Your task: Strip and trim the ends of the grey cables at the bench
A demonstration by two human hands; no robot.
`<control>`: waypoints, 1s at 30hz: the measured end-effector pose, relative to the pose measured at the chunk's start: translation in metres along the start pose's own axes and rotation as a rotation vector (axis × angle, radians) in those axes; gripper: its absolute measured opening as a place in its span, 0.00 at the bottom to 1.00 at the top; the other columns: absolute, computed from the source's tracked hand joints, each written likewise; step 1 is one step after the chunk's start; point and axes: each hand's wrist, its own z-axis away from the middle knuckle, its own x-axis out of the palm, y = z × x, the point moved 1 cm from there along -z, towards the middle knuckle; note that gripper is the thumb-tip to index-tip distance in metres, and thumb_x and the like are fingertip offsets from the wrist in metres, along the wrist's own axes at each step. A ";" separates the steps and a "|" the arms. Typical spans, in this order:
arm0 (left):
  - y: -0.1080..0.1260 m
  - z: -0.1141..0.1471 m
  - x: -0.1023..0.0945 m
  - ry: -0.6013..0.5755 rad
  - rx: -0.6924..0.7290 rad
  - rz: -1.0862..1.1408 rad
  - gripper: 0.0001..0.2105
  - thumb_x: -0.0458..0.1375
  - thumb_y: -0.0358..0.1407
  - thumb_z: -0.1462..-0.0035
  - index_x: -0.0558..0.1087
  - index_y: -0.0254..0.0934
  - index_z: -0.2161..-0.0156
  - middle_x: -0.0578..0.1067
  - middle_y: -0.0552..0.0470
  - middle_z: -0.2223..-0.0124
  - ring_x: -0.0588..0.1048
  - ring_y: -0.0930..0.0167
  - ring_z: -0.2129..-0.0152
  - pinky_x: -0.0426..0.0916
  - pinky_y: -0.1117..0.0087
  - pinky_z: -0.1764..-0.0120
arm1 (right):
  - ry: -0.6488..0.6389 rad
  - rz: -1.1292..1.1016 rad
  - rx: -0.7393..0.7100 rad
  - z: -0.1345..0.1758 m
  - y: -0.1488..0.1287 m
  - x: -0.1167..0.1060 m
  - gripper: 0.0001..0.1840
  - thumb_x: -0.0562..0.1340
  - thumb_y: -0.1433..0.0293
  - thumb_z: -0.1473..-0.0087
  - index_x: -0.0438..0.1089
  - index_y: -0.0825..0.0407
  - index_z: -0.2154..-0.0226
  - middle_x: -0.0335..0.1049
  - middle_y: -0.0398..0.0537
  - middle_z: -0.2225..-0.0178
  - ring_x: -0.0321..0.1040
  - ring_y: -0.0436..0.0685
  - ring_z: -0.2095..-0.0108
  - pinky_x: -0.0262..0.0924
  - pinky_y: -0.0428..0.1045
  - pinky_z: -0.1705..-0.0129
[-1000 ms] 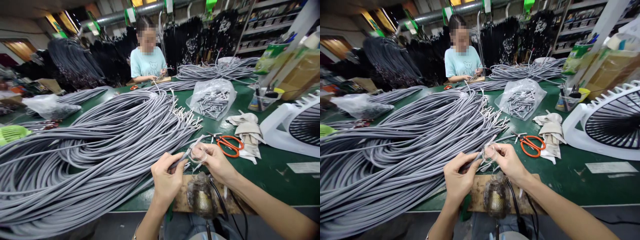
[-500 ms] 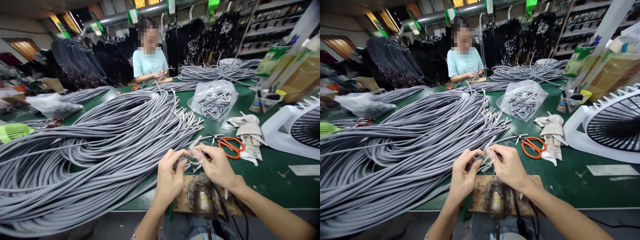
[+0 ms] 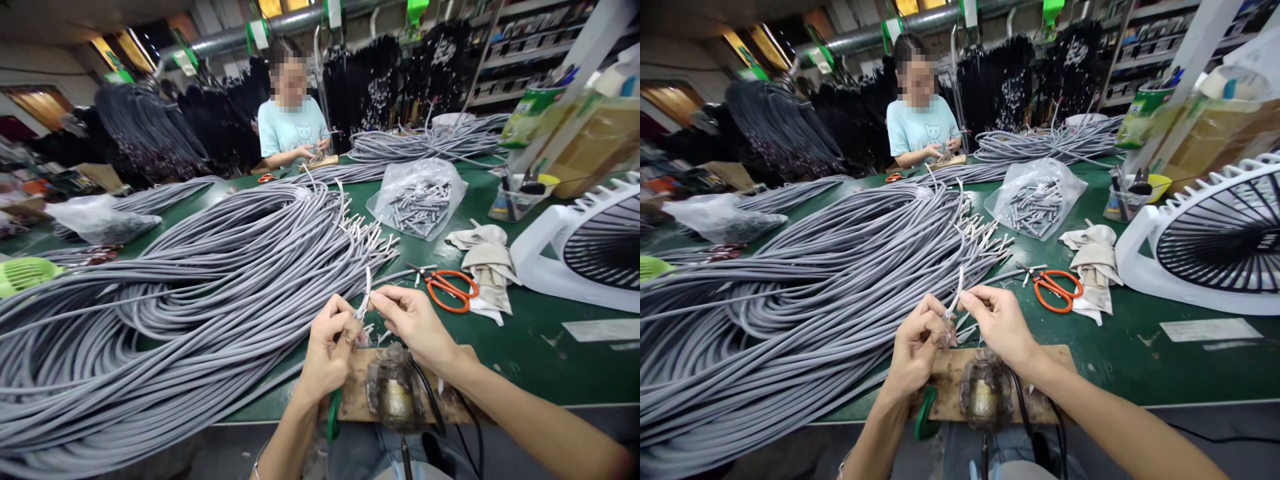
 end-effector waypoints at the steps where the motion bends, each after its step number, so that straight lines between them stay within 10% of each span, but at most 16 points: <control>1: 0.000 0.000 0.000 0.008 -0.015 0.035 0.14 0.50 0.30 0.43 0.60 0.35 0.80 0.61 0.54 0.73 0.65 0.75 0.77 0.60 0.73 0.74 | -0.002 -0.004 -0.018 0.000 -0.002 -0.001 0.16 0.55 0.62 0.47 0.64 0.55 0.79 0.56 0.39 0.81 0.47 0.45 0.82 0.46 0.43 0.80; 10: 0.002 -0.003 0.006 0.016 -0.132 -0.130 0.06 0.51 0.30 0.44 0.70 0.36 0.69 0.62 0.55 0.72 0.63 0.79 0.82 0.58 0.76 0.78 | 0.010 0.073 -0.143 0.001 -0.010 -0.013 0.12 0.56 0.65 0.46 0.66 0.55 0.76 0.58 0.41 0.80 0.51 0.45 0.80 0.46 0.43 0.79; 17: -0.005 0.004 0.002 -0.031 -0.074 -0.029 0.14 0.51 0.29 0.45 0.63 0.33 0.81 0.61 0.54 0.76 0.64 0.77 0.79 0.60 0.76 0.76 | 0.550 -0.596 -0.086 -0.016 -0.023 -0.060 0.12 0.62 0.68 0.55 0.57 0.52 0.80 0.38 0.31 0.85 0.30 0.42 0.85 0.29 0.41 0.86; 25: -0.009 0.008 -0.004 -0.073 -0.261 0.578 0.06 0.54 0.30 0.44 0.58 0.39 0.65 0.68 0.59 0.74 0.71 0.79 0.88 0.61 0.85 0.88 | -0.303 -0.138 0.141 -0.003 -0.005 -0.007 0.14 0.67 0.69 0.61 0.70 0.57 0.68 0.56 0.36 0.81 0.52 0.44 0.79 0.48 0.42 0.77; 30: -0.012 0.010 -0.003 -0.131 -0.231 0.662 0.07 0.52 0.28 0.42 0.57 0.39 0.67 0.69 0.59 0.72 0.72 0.78 0.88 0.62 0.85 0.89 | -0.325 -0.308 0.108 -0.003 -0.001 0.002 0.14 0.66 0.63 0.58 0.71 0.57 0.72 0.68 0.45 0.73 0.62 0.49 0.74 0.58 0.46 0.70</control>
